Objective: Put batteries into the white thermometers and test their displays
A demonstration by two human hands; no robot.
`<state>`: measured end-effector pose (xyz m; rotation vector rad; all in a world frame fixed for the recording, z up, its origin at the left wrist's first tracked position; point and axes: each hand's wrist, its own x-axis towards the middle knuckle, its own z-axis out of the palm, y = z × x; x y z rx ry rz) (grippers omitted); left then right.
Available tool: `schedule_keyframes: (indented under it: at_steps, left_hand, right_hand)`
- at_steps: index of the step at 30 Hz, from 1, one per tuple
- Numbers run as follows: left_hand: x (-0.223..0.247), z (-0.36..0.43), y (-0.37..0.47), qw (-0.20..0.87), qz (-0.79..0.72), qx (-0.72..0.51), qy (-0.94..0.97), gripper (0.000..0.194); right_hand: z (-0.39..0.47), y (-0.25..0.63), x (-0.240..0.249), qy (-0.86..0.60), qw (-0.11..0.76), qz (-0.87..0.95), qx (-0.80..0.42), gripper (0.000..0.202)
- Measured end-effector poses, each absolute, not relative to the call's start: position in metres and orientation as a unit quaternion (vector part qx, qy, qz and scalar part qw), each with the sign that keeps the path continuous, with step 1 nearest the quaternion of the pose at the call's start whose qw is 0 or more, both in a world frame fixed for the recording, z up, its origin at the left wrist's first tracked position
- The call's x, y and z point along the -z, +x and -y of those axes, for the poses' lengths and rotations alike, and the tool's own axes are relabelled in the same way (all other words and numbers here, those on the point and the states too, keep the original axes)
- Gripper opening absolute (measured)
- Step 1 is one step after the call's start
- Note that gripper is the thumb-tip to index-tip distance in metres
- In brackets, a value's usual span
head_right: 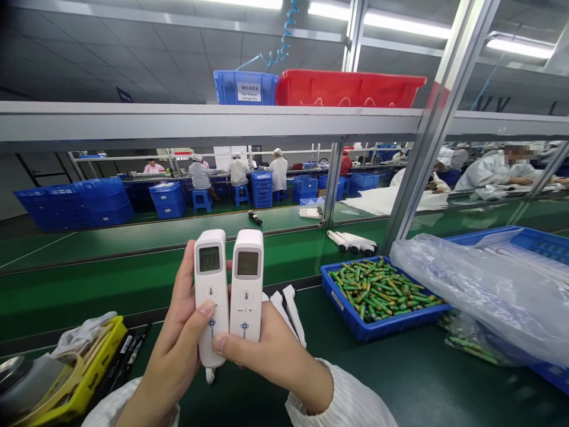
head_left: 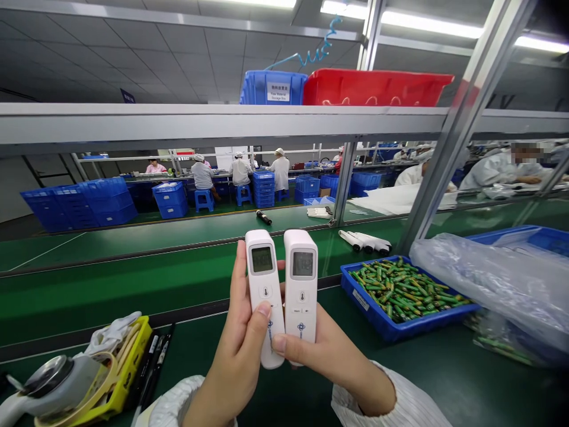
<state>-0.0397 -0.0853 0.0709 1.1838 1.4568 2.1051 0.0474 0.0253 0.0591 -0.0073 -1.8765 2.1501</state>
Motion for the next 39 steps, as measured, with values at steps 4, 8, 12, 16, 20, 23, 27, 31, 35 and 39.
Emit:
schedule_keyframes:
  at_steps: [4,8,12,16,20,23,27,31,35,39]
  left_hand:
    - [-0.071,0.083,-0.039,0.172,-0.511,-0.733,0.414,0.061]
    - [-0.071,0.081,-0.039,0.132,-0.527,-0.736,0.405,0.065]
    - [-0.07,0.081,-0.04,0.132,-0.513,-0.751,0.393,0.068]
    - [-0.069,0.08,-0.041,0.142,-0.492,-0.765,0.39,0.064]
    - [-0.069,0.08,-0.041,0.116,-0.502,-0.759,0.398,0.062]
    - [-0.071,0.08,-0.04,0.097,-0.515,-0.748,0.407,0.061]
    - [-0.073,0.078,-0.038,0.09,-0.512,-0.757,0.396,0.061]
    - [-0.072,0.077,-0.038,0.117,-0.505,-0.766,0.38,0.062]
    - [-0.07,0.076,-0.044,0.153,-0.495,-0.771,0.369,0.063]
    - [-0.064,0.072,-0.056,0.172,-0.52,-0.751,0.369,0.067]
  right_hand:
    - [-0.028,0.052,-0.059,-0.064,0.115,0.704,-0.698,0.044]
    - [-0.027,0.052,-0.063,-0.078,0.153,0.715,-0.678,0.045]
    - [-0.025,0.052,-0.066,-0.07,0.183,0.7,-0.687,0.05]
    - [-0.024,0.054,-0.067,-0.063,0.194,0.696,-0.688,0.049]
    - [-0.023,0.055,-0.063,-0.061,0.209,0.687,-0.693,0.045]
    - [-0.022,0.054,-0.06,-0.069,0.218,0.678,-0.698,0.048]
    - [-0.022,0.054,-0.06,-0.079,0.245,0.661,-0.705,0.053]
    - [-0.02,0.052,-0.06,-0.076,0.244,0.632,-0.732,0.046]
    - [-0.022,0.047,-0.059,-0.083,0.245,0.578,-0.774,0.044]
    - [-0.025,0.036,-0.054,-0.042,0.179,0.506,-0.842,0.044]
